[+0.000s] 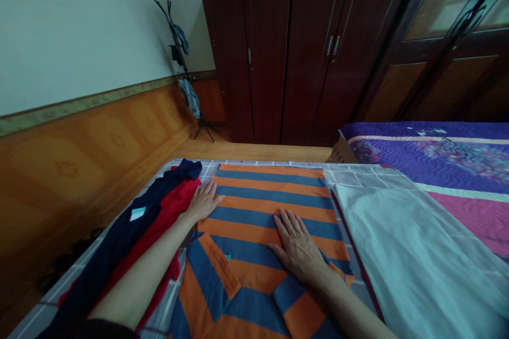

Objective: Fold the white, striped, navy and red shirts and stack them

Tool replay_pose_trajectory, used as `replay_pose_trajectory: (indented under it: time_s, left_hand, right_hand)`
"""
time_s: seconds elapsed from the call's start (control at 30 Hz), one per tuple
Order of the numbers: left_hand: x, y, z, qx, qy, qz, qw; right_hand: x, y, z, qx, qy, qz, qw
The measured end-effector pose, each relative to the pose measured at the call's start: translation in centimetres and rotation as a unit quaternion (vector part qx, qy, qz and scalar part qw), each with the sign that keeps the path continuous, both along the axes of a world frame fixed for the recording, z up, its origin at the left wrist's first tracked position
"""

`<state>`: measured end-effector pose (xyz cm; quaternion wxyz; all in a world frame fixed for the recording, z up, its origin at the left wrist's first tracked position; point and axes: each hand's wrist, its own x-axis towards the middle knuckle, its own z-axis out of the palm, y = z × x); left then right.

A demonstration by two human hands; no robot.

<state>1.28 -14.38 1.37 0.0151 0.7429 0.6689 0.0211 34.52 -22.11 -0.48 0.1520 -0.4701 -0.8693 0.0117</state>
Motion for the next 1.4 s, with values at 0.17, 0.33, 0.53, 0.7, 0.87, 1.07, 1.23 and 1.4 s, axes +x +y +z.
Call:
replay_pose_trajectory:
  time_s: [0.17, 0.33, 0.53, 0.7, 0.87, 1.07, 1.23, 1.4]
  left_hand:
    - [2.0, 1.2, -0.3, -0.006, -0.002, -0.041, 0.999]
    - [2.2, 4.8, -0.1, 0.003, -0.002, 0.003, 1.0]
    - [4.1, 5.7, 0.5, 0.014, 0.004, 0.011, 1.0]
    - [6.8, 3.7, 0.1, 0.004, 0.005, -0.079, 0.997]
    - [6.4, 2.2, 0.4, 0.009, 0.009, -0.046, 0.999]
    - [7.1, -0.7, 0.0, 0.002, 0.0, -0.113, 0.994]
    - [7.9, -2.1, 0.1, -0.007, -0.01, -0.086, 0.996]
    - [8.5, -4.8, 1.1, -0.019, -0.013, -0.122, 0.992]
  right_hand:
    - [-0.2, 0.0, 0.4, -0.013, -0.001, -0.002, 1.0]
    - [-0.3, 0.0, 0.8, -0.019, -0.004, -0.004, 1.0]
    - [-0.2, -0.2, 0.8, -0.027, 0.002, -0.001, 1.0]
    - [-0.2, -0.3, 0.8, -0.031, 0.003, -0.001, 1.0]
    - [-0.2, -0.5, 1.3, -0.039, 0.006, -0.002, 0.999]
    - [-0.3, -0.6, 1.8, -0.062, 0.007, -0.004, 0.998]
    - [-0.6, -0.5, 1.6, -0.051, 0.006, -0.065, 0.997]
    - [-0.5, -0.1, 1.1, -0.019, 0.009, -0.081, 0.996]
